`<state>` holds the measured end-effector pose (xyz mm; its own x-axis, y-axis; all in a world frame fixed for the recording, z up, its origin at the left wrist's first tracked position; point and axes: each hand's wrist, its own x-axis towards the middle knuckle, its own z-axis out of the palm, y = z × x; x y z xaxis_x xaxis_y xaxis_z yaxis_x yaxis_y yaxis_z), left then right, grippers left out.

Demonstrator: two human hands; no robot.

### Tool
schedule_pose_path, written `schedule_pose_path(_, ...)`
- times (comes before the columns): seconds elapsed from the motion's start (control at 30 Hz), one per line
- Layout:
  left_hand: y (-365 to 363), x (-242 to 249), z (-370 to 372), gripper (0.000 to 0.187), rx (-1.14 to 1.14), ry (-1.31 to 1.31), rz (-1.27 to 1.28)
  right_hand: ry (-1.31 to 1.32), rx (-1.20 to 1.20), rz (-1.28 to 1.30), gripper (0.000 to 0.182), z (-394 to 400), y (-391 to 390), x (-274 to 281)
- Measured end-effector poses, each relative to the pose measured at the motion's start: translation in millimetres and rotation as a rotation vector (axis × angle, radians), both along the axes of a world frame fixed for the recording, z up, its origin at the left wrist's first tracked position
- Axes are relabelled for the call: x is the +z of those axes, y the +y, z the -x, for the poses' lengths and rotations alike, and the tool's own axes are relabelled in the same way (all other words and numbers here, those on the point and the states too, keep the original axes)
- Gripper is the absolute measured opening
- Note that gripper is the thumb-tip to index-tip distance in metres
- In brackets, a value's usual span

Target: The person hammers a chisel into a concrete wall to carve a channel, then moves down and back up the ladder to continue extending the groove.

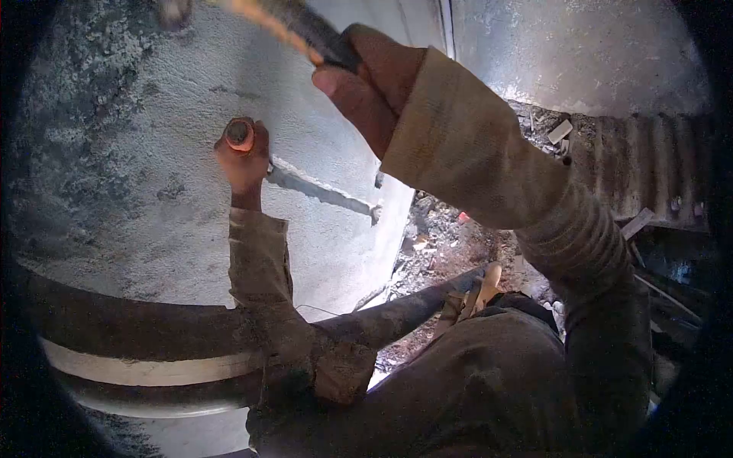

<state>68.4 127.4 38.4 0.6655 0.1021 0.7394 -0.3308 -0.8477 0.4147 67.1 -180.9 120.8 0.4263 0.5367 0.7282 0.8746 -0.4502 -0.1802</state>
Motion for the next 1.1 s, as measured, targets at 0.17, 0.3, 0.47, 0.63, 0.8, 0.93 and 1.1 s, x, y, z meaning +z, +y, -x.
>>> schedule_pose_path(0.17,2.9,-5.7,-6.0,0.011,-0.051,-0.105,-0.031,-0.309,0.064,0.337,0.031,-9.1,6.9,-44.4)
schedule_pose_path(0.3,8.2,-3.7,-1.9,0.011,-0.021,0.014,0.066,-0.042,0.087,-0.061,0.031,-12.9,8.3,-11.5)
schedule_pose_path(0.47,3.4,-4.1,1.4,0.011,0.041,0.020,0.011,0.215,0.126,0.223,0.029,-3.8,22.3,-34.0)
schedule_pose_path(0.63,3.8,-2.4,-1.8,0.011,0.024,-0.007,-0.065,-0.340,-0.065,0.067,0.028,-8.5,6.9,-13.0)
schedule_pose_path(0.8,12.3,-11.2,-1.2,0.012,-0.051,0.022,0.105,-0.232,0.052,0.396,0.023,-11.9,-3.0,-39.4)
schedule_pose_path(0.93,10.2,-6.7,-0.7,0.011,-0.029,0.039,-0.013,-0.067,0.129,-0.209,0.024,-13.9,6.0,-23.0)
schedule_pose_path(1.1,5.1,-7.4,-1.9,0.014,0.028,-0.076,-0.092,0.353,0.161,0.099,0.023,-0.3,17.3,-60.4)
